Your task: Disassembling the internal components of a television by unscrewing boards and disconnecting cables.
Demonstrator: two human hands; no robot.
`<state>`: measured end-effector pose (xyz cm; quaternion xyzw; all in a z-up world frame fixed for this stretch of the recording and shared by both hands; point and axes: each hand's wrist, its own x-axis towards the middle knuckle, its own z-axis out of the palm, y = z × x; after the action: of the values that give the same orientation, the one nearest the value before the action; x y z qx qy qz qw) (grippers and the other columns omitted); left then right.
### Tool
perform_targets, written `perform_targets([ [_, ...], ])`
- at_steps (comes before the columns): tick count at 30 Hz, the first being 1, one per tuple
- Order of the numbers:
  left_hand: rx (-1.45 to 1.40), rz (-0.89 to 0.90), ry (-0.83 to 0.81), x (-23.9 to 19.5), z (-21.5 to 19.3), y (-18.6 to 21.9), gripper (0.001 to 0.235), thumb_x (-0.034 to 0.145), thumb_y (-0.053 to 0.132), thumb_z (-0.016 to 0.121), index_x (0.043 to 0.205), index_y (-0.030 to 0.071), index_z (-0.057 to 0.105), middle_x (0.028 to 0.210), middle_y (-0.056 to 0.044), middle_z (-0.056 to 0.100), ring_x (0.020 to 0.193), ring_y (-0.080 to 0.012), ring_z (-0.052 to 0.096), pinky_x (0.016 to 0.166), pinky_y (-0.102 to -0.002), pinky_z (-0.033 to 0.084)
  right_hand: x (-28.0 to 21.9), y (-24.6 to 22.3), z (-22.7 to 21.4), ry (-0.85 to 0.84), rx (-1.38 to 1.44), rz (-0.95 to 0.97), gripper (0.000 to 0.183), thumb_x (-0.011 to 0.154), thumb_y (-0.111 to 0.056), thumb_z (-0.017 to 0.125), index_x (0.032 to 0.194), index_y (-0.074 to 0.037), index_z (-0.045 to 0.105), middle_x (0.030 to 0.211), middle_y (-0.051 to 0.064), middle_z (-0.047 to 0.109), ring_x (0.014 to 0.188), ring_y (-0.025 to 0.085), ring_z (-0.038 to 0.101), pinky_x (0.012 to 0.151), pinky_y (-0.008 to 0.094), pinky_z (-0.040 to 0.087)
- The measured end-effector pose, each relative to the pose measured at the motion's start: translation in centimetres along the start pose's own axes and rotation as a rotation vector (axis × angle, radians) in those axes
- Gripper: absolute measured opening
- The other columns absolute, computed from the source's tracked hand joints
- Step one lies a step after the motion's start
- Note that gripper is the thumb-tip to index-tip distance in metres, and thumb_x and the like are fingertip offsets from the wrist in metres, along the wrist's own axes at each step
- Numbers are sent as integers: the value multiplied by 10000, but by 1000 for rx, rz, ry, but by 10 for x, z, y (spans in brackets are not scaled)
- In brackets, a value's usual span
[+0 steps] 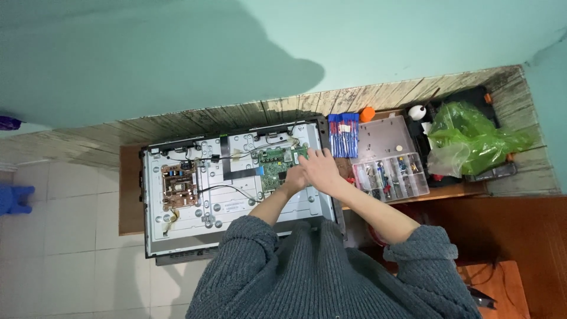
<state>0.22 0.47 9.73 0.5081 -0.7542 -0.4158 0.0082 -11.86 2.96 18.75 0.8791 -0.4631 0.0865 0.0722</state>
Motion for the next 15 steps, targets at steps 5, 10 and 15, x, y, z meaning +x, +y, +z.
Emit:
perform_targets([
  [5, -12, 43, 124, 12, 32, -21, 351, 938, 281, 377, 685, 112, 552, 552, -26, 498, 519, -172, 391, 564, -321, 360, 4, 0, -14, -43, 35, -17, 89, 840, -146, 639, 851, -133, 552, 744, 111, 502, 621, 294, 578, 744, 447, 418],
  [10, 71, 32, 82, 3, 14, 0, 350, 913, 257, 385, 761, 66, 636, 614, -76, 601, 545, -232, 531, 595, -356, 437, 4, -1, -30, -314, 228, 20, 206, 905, -127, 608, 1098, -116, 540, 974, 179, 528, 848, 404, 607, 774, 512, 484],
  [15, 179, 2, 59, 29, 42, -27, 336, 932, 237, 416, 742, 68, 637, 643, -73, 625, 582, -231, 589, 633, -346, 480, -11, 0, 9, -212, 155, 28, 121, 859, -86, 631, 929, -149, 555, 846, 98, 560, 655, 355, 682, 676, 425, 479],
])
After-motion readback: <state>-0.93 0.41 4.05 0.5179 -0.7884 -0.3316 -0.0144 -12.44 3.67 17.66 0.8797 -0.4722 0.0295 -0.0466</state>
